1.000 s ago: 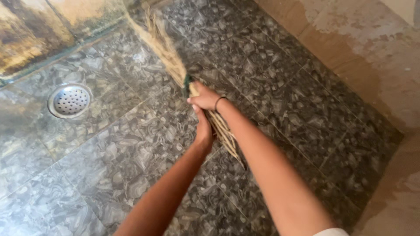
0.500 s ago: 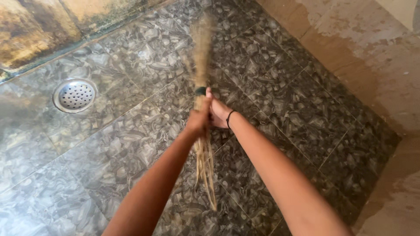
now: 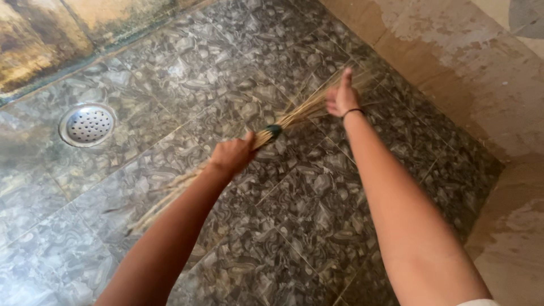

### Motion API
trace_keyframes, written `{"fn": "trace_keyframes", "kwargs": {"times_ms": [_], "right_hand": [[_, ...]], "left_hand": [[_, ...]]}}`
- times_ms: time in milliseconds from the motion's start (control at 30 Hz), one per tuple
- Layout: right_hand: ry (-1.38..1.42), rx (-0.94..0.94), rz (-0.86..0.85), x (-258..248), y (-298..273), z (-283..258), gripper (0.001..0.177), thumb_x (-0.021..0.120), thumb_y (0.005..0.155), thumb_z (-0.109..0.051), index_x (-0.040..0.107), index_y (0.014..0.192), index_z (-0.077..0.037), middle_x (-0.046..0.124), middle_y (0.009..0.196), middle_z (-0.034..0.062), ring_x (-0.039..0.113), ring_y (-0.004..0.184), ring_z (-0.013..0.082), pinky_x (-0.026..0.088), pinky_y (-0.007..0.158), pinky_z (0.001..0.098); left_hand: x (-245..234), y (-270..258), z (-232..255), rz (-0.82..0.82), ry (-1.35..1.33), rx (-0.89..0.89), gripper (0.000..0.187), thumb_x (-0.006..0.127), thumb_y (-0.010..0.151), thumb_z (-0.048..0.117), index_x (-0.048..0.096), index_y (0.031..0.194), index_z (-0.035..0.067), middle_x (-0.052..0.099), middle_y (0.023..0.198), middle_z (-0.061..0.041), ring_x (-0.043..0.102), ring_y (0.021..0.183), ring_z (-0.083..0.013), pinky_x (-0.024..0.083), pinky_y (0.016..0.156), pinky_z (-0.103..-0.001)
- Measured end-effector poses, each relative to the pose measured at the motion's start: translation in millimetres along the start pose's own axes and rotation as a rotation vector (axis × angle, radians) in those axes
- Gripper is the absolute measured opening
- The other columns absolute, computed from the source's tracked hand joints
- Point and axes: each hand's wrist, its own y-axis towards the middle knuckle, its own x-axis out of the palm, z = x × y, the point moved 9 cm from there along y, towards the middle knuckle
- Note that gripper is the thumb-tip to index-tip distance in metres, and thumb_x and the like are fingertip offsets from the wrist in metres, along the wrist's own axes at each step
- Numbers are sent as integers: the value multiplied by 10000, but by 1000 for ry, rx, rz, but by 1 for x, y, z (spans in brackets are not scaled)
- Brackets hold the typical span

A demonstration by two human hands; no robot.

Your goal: The person sweeps a tiled bathroom floor using a traditional straw broom. They move a blue basin to access the area, sweep water and debris toward the drain, and pour water from the basin onto the floor to aid cleaning.

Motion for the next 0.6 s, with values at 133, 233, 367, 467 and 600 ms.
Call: {"fn": "trace_keyframes", "kwargs": {"times_ms": [133, 233, 367, 467, 600], "right_hand": [[-354, 105, 52, -31, -8, 35, 874, 161, 958, -750, 609, 1370, -122, 685, 1271, 117, 676, 1096, 321, 568, 936, 476], [-341, 73, 8, -51, -5, 38, 879, 167, 964, -771, 610, 1378, -136, 660, 1256, 103, 645, 1048, 293, 555, 908, 476], [-336, 29, 24, -58, 3, 39, 850, 202, 957, -767, 612, 1375, -151, 692, 1250, 124, 667, 1072, 316, 570, 906, 496], [-347, -38, 61, -54, -1, 26, 807, 248, 958, -743, 562, 1435, -173, 698, 1290, 173, 682, 1148, 378, 586, 942, 533], [-615, -168, 69, -41, -21, -2, 782, 208, 993, -748, 384, 1584, -268, 399, 1612, 115, 380, 1456, 413, 334, 1160, 602]], "left_hand": [[13, 14, -83, 218, 6, -234, 241, 451, 1091, 195, 574, 1283, 117, 750, 1153, -162, 763, 1009, -319, 609, 813, -458], [-3, -17, -178, 225, -146, -615, 301, 460, 1087, 268, 561, 1279, 59, 739, 1145, -183, 737, 1044, -351, 584, 815, -480], [-48, -39, -156, 274, -50, -474, 418, 445, 1093, 339, 467, 1349, 10, 754, 1079, -232, 750, 937, -382, 592, 766, -488], [-45, -33, -71, 253, 117, -114, 392, 440, 1087, 271, 437, 1360, -11, 778, 968, -204, 767, 812, -359, 611, 657, -465], [2, -17, -23, 178, 296, -18, 416, 487, 1021, 263, 395, 1367, 50, 737, 946, -181, 760, 794, -305, 625, 593, -422]]}}
